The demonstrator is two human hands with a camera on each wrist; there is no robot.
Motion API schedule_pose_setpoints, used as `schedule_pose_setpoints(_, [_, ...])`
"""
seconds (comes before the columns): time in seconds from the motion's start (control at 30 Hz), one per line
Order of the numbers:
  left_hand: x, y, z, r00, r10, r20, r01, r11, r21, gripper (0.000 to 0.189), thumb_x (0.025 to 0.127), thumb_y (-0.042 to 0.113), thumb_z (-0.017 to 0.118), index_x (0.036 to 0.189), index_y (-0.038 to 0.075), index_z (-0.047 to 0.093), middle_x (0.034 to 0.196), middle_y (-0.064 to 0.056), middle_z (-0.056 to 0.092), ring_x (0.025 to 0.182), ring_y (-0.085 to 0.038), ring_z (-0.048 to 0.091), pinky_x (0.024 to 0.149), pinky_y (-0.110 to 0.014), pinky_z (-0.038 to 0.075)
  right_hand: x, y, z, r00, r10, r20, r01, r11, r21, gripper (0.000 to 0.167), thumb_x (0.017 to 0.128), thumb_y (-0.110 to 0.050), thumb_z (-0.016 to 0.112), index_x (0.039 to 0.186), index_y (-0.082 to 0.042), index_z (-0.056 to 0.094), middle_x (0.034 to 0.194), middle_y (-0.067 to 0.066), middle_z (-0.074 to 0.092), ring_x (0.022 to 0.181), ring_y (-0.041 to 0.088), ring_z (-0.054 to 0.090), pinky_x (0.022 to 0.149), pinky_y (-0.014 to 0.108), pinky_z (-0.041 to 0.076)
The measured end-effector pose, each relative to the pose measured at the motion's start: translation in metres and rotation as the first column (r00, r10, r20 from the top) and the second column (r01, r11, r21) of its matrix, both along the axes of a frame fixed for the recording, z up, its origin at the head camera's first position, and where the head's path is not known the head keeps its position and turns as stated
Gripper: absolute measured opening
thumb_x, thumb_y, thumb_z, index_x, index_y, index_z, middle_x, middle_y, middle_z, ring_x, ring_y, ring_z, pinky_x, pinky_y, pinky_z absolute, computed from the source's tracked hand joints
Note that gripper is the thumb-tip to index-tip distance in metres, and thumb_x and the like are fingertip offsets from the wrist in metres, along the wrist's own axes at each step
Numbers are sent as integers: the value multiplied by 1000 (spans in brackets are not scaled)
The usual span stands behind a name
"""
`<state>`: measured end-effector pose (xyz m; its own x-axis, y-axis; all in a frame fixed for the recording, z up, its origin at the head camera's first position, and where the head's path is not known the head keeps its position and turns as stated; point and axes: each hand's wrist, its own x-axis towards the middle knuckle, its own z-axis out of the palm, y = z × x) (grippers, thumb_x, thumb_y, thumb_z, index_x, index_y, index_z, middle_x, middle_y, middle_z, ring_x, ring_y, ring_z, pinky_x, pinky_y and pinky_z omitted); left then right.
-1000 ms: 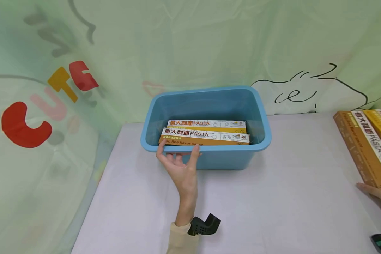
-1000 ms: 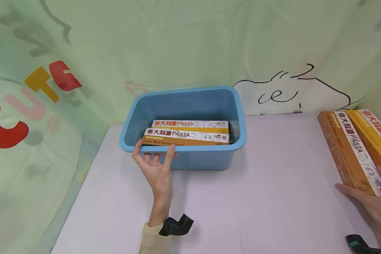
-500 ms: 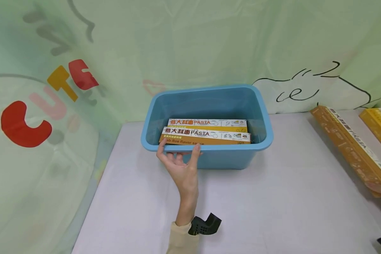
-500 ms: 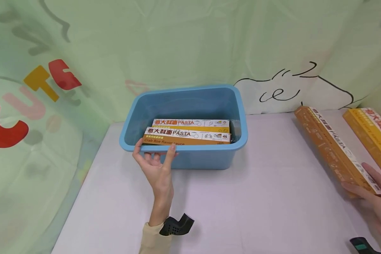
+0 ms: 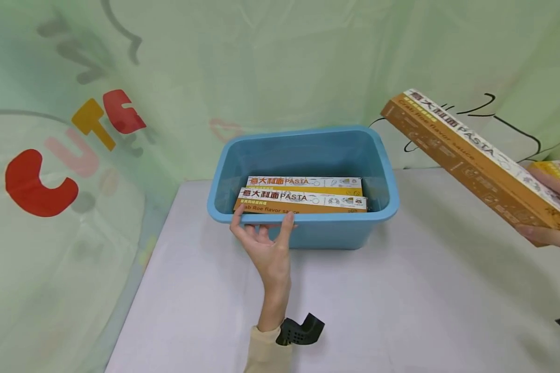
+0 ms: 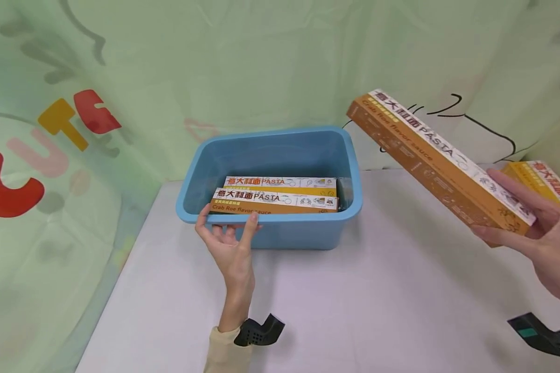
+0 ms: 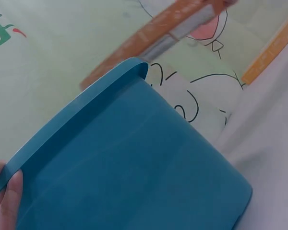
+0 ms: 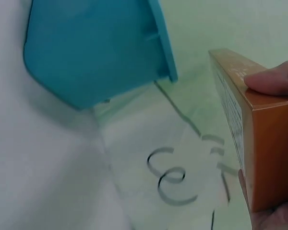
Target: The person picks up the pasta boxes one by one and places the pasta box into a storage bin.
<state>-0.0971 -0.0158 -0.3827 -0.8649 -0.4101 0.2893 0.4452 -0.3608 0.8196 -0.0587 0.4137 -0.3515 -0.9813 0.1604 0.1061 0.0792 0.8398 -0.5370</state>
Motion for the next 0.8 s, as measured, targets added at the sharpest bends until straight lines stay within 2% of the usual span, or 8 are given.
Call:
schedule_pose_setpoints(0.03, [0, 0, 0, 1000, 1, 1, -1, 1000, -2, 88, 88, -4, 79, 152, 1, 18, 148, -35, 37, 97, -25, 57, 78, -37, 67, -4, -8, 5, 999, 31, -36, -34, 996, -83, 88, 101, -9, 68, 169, -21, 14, 140, 8, 38, 117, 23, 37, 85, 22, 49])
schedule_pose_setpoints(0.1, [0, -1, -1, 1000, 3, 3, -3, 1000, -4, 88, 88, -4, 78, 153, 1, 18, 149, -35, 36, 98, -25, 58, 78, -37, 67, -11, -27, 16, 988, 103, -116, -129, 959, -254, 89, 97, 7, 68, 167, -28, 26, 137, -13, 39, 111, 6, 36, 67, 3, 44])
schedule_pose_setpoints(0.17, [0, -1, -1, 1000, 5, 5, -4, 1000, -5, 89, 88, -4, 78, 153, 0, 18, 150, -35, 35, 103, -30, 58, 78, -37, 67, -19, -47, 31, 976, 159, -147, -198, 929, -313, 89, 93, 11, 71, 164, -29, 35, 132, -29, 37, 107, -1, 38, 69, 2, 46])
schedule_pose_setpoints(0.3, [1, -1, -2, 1000, 8, 16, -8, 1000, -8, 89, 88, -5, 78, 153, 1, 18, 151, -35, 35, 106, -36, 57, 78, -37, 67, -35, -79, 63, 963, 250, -104, -268, 932, -243, 88, 85, -1, 86, 158, -32, 47, 137, -24, 45, 106, 2, 43, 78, 3, 40])
schedule_pose_setpoints(0.4, [1, -1, -1, 1000, 13, 23, -13, 1000, -6, 89, 88, -5, 79, 153, 2, 19, 151, -34, 36, 106, -39, 56, 78, -37, 67, -48, -100, 81, 941, 332, -70, -339, 927, -159, 92, 76, -8, 94, 154, -34, 53, 145, -9, 51, 104, 3, 44, 75, 7, 38])
schedule_pose_setpoints(0.53, [2, 1, 1, 1000, 10, 25, -10, 1000, 3, 90, 87, -4, 80, 154, 2, 18, 150, -34, 36, 114, -53, 51, 78, -37, 67, -66, -124, 98, 893, 447, -58, -449, 893, -22, 91, 70, -13, 97, 151, -26, 58, 134, 18, 65, 94, 8, 50, 64, 17, 40])
schedule_pose_setpoints(0.63, [2, 3, 2, 1000, 4, 28, -4, 1000, 6, 91, 88, -3, 79, 154, 2, 18, 151, -33, 36, 117, -58, 47, 79, -39, 67, -80, -136, 106, 861, 507, -39, -503, 860, 82, 90, 67, -13, 97, 149, -15, 59, 121, 19, 71, 83, 15, 55, 58, 23, 42])
schedule_pose_setpoints(0.8, [4, 6, 2, 999, 1, 33, -1, 1000, 3, 90, 88, -3, 79, 154, 2, 18, 154, -32, 34, 120, -56, 47, 81, -40, 67, -100, -150, 109, 816, 577, 0, -566, 801, 195, 88, 66, -13, 95, 146, -7, 61, 127, 21, 69, 86, 23, 58, 62, 26, 45])
